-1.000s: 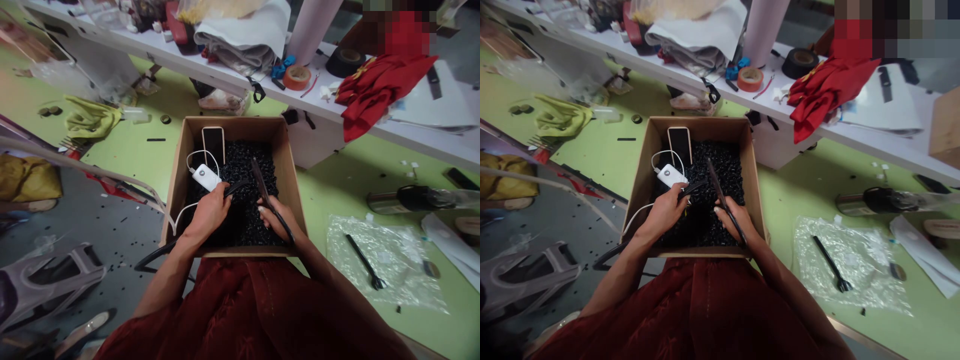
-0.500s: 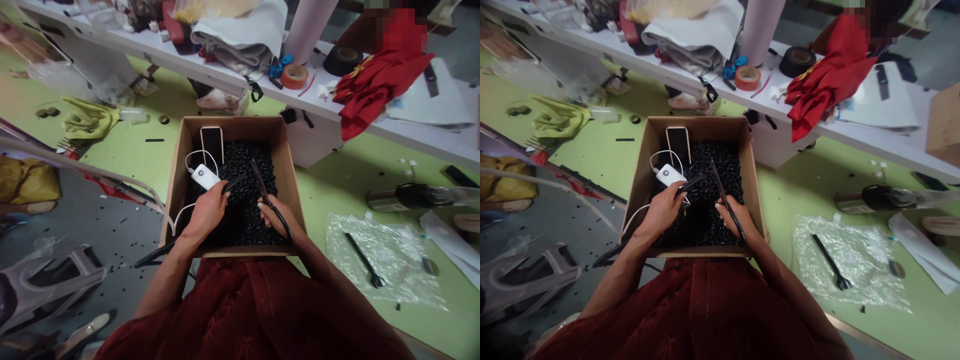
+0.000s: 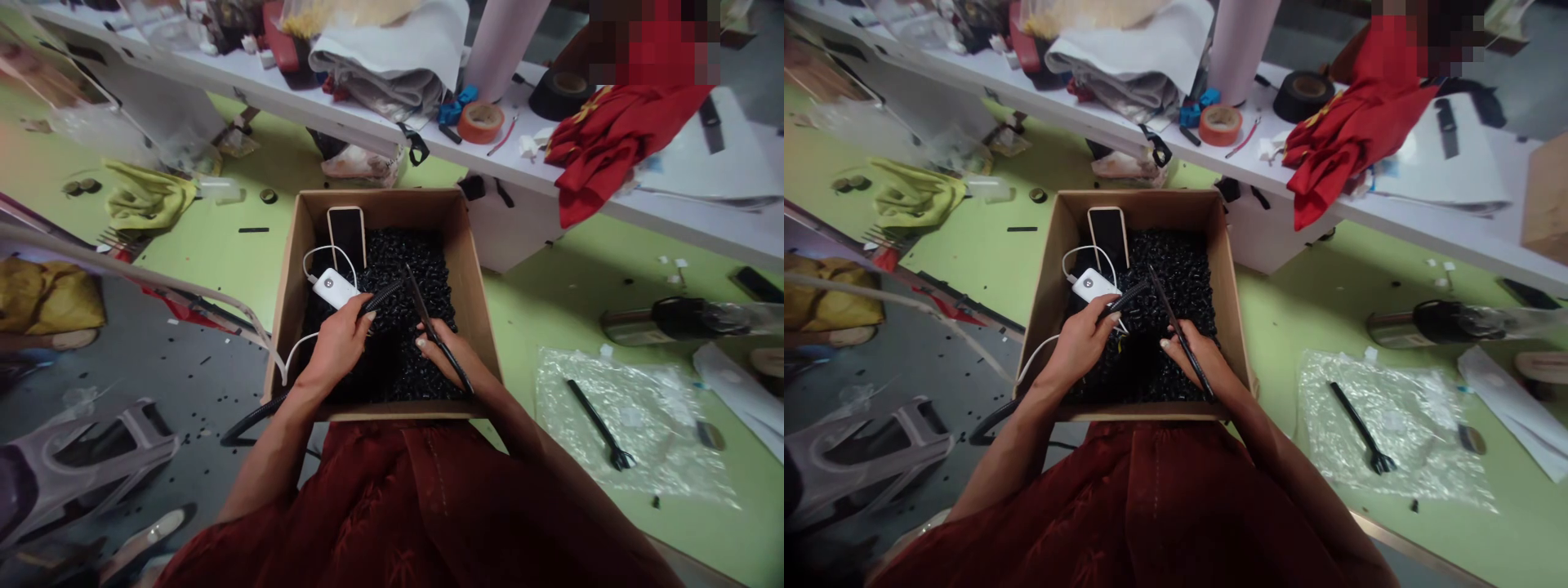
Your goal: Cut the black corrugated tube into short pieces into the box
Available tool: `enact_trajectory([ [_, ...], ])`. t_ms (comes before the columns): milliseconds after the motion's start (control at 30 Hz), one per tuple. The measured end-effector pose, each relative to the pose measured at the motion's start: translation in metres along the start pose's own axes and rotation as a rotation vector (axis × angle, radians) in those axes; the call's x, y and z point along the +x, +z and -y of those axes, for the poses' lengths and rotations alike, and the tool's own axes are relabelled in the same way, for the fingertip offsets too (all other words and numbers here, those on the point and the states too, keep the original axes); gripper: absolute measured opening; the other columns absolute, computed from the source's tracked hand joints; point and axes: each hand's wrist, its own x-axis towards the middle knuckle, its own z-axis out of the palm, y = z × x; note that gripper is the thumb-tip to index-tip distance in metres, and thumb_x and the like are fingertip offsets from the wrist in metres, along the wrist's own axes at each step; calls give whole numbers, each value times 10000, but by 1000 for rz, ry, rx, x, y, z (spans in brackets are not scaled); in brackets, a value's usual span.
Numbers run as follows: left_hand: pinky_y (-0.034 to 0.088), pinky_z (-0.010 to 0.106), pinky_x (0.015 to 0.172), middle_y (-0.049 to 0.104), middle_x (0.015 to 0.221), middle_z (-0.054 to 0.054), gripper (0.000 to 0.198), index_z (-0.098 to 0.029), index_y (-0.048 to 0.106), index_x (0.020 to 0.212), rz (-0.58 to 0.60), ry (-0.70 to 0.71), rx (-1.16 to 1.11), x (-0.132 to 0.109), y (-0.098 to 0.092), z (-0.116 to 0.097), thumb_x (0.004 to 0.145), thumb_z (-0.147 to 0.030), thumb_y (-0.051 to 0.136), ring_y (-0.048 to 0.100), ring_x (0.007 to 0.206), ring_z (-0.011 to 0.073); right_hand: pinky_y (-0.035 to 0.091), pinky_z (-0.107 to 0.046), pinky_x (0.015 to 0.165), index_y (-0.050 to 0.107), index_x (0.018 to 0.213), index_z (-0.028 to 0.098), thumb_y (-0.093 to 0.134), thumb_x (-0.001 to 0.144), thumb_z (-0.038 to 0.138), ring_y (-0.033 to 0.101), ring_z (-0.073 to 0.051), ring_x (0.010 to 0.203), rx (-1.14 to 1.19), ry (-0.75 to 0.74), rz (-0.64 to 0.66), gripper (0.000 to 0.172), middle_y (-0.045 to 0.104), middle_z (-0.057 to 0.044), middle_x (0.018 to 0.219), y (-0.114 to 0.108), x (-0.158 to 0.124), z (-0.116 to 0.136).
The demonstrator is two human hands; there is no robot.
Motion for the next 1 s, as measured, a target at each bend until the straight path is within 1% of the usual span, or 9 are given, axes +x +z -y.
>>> enact_trajectory([
  [167, 475, 298, 876, 677, 1115, 67, 341, -160, 551, 1216, 16, -1, -86, 0, 0, 0, 905, -262, 454, 629, 973, 169, 458, -305, 715, 519, 1134, 212, 484, 849, 443, 634, -190, 776, 9, -19, 40, 369, 671, -57, 896, -1, -1, 5],
  [367, 466, 299, 886, 674, 1124, 77, 348, -146, 552, 1220, 43, 0, -80, 0, 2, -1, 906, -255, 452, 627, 990, 175, 465, -300, 702, 517, 1118, 218, 493, 847, 439, 636, -196, 777, 15, -16, 93, 351, 681, -49, 891, -2, -3, 11],
  [467, 466, 302, 892, 675, 1125, 76, 340, -147, 553, 1215, 43, 0, -90, 0, 2, -2, 907, -249, 449, 626, 993, 173, 469, -304, 714, 511, 1124, 207, 490, 847, 437, 640, -200, 796, 21, -29, 109, 360, 682, -64, 915, -3, -3, 14],
  [767, 470, 316, 893, 678, 1118, 72, 338, -162, 551, 1216, 67, 2, -81, -1, 3, -2, 907, -248, 444, 629, 994, 183, 466, -309, 727, 507, 1139, 216, 491, 864, 438, 633, -194, 801, 15, -65, 104, 354, 681, -62, 936, 0, -3, 9],
  [1000, 474, 326, 885, 682, 1115, 73, 337, -169, 547, 1217, 65, 12, -73, 0, 5, -2, 903, -247, 450, 631, 984, 187, 470, -306, 757, 483, 1140, 223, 484, 873, 447, 633, -193, 839, 10, -84, 131, 348, 670, -56, 959, -2, -3, 12],
])
